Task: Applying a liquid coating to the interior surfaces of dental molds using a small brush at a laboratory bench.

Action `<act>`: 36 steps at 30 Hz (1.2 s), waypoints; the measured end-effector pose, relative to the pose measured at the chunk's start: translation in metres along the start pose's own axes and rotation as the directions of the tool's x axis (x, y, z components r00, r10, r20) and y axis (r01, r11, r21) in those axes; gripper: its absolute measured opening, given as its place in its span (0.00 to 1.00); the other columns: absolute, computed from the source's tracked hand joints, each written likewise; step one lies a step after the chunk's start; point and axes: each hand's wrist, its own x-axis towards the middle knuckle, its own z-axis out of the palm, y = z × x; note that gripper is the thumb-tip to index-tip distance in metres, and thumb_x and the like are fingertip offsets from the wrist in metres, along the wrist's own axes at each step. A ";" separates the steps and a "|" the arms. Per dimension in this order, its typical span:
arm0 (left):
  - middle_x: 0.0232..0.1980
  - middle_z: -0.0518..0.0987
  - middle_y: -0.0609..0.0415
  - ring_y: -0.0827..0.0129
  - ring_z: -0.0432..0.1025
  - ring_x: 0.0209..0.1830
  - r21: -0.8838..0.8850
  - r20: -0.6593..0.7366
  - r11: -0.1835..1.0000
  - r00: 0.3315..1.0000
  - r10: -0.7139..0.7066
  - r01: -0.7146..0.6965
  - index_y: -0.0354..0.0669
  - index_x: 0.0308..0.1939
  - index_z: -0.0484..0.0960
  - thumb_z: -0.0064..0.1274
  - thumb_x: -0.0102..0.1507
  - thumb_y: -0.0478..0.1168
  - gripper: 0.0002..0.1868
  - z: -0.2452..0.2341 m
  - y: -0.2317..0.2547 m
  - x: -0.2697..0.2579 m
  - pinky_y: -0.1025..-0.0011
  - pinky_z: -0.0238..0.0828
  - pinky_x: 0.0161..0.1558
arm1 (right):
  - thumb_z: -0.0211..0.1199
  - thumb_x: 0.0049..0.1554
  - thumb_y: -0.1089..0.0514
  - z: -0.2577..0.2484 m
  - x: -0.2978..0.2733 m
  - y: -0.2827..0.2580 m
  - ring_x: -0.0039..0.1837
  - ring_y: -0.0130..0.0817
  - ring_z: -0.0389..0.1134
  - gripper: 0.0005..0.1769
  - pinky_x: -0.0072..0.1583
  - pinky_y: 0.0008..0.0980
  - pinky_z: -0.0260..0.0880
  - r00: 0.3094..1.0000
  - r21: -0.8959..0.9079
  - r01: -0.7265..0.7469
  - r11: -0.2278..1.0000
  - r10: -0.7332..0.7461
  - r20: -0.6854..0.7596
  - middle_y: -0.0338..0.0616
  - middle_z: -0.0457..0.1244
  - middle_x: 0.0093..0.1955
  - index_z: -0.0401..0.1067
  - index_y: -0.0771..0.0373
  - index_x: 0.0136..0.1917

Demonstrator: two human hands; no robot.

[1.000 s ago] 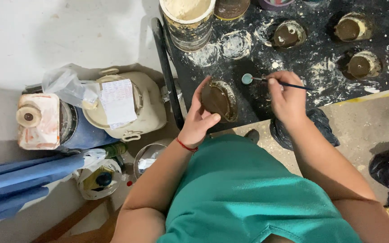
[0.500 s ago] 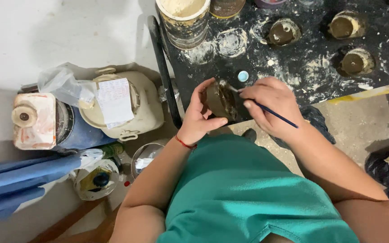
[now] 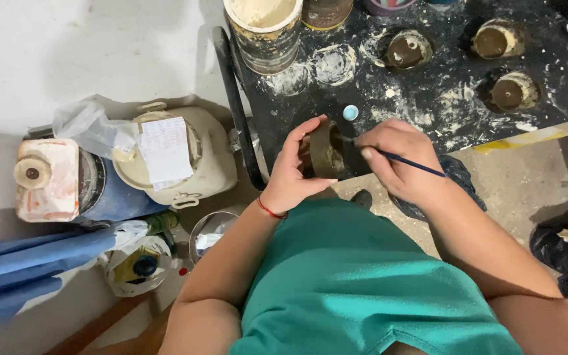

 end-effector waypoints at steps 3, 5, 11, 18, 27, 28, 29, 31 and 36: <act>0.81 0.59 0.46 0.47 0.61 0.78 0.098 -0.009 0.992 0.997 0.081 -0.080 0.45 0.79 0.57 0.70 0.60 0.28 0.49 0.001 0.000 0.002 0.46 0.70 0.70 | 0.60 0.64 0.52 0.017 -0.037 0.034 0.39 0.56 0.68 0.16 0.42 0.49 0.67 0.997 0.072 -0.057 0.996 0.054 0.049 0.49 0.65 0.33 0.72 0.58 0.36; 0.80 0.58 0.46 0.46 0.61 0.78 0.136 -0.013 0.986 0.995 0.095 -0.093 0.46 0.79 0.57 0.69 0.60 0.28 0.49 -0.001 -0.004 0.002 0.46 0.69 0.71 | 0.58 0.64 0.54 0.012 -0.028 0.026 0.41 0.57 0.68 0.15 0.44 0.50 0.68 0.999 0.065 -0.053 0.996 0.053 0.007 0.51 0.65 0.35 0.73 0.61 0.38; 0.79 0.57 0.43 0.43 0.60 0.77 0.238 -0.023 0.956 0.983 0.182 -0.171 0.43 0.78 0.56 0.66 0.63 0.28 0.45 0.000 0.001 0.005 0.42 0.68 0.72 | 0.58 0.64 0.58 0.016 -0.040 0.038 0.44 0.58 0.70 0.11 0.48 0.51 0.69 0.989 0.113 -0.138 0.984 0.143 -0.035 0.55 0.67 0.39 0.74 0.64 0.42; 0.79 0.55 0.41 0.40 0.59 0.77 0.271 -0.085 0.942 0.970 0.229 -0.199 0.44 0.76 0.56 0.66 0.61 0.27 0.45 0.000 -0.001 0.002 0.43 0.73 0.66 | 0.54 0.65 0.59 0.012 -0.030 0.004 0.47 0.60 0.72 0.12 0.50 0.53 0.70 0.963 0.202 -0.228 0.952 0.251 -0.099 0.60 0.69 0.42 0.76 0.67 0.48; 0.83 0.45 0.32 0.42 0.58 0.79 0.454 -0.018 0.824 0.921 0.388 -0.338 0.36 0.82 0.44 0.72 0.58 0.34 0.59 0.008 -0.021 -0.008 0.51 0.73 0.67 | 0.79 0.47 0.42 0.022 0.015 0.005 0.70 0.67 0.62 0.37 0.67 0.62 0.63 0.959 0.033 0.216 0.976 -0.218 0.178 0.63 0.60 0.68 0.58 0.60 0.54; 0.83 0.45 0.32 0.42 0.58 0.79 0.456 -0.016 0.823 0.921 0.388 -0.339 0.36 0.82 0.44 0.72 0.58 0.34 0.59 0.009 -0.019 -0.004 0.51 0.73 0.67 | 0.79 0.47 0.42 0.022 0.017 0.001 0.70 0.67 0.62 0.37 0.67 0.62 0.63 0.960 0.034 0.217 0.976 -0.219 0.176 0.63 0.60 0.68 0.58 0.60 0.54; 0.79 0.56 0.29 0.53 0.63 0.74 0.060 -0.034 0.983 0.984 0.175 -0.173 0.32 0.79 0.52 0.64 0.64 0.37 0.46 0.011 -0.018 0.000 0.58 0.65 0.73 | 0.80 0.46 0.45 0.021 0.019 -0.003 0.71 0.63 0.61 0.37 0.69 0.61 0.62 0.946 0.014 0.243 0.970 -0.240 0.217 0.62 0.59 0.68 0.58 0.58 0.56; 0.74 0.67 0.26 0.65 0.68 0.69 -0.341 0.040 0.939 0.998 -0.038 0.049 0.28 0.76 0.60 0.55 0.71 0.39 0.34 -0.004 -0.039 -0.012 0.65 0.57 0.79 | 0.80 0.45 0.48 0.020 0.019 -0.010 0.73 0.59 0.61 0.38 0.71 0.60 0.61 0.931 -0.006 0.267 0.964 -0.257 0.259 0.60 0.59 0.68 0.57 0.57 0.57; 0.60 0.82 0.45 0.69 0.77 0.54 -0.243 0.288 0.930 0.936 -0.202 0.276 0.39 0.70 0.75 0.49 0.67 0.69 0.41 -0.054 -0.161 -0.076 0.67 0.78 0.51 | 0.80 0.42 0.56 0.020 0.012 -0.011 0.75 0.60 0.60 0.37 0.77 0.68 0.43 0.844 -0.011 0.453 0.891 -0.425 0.327 0.57 0.62 0.69 0.60 0.58 0.58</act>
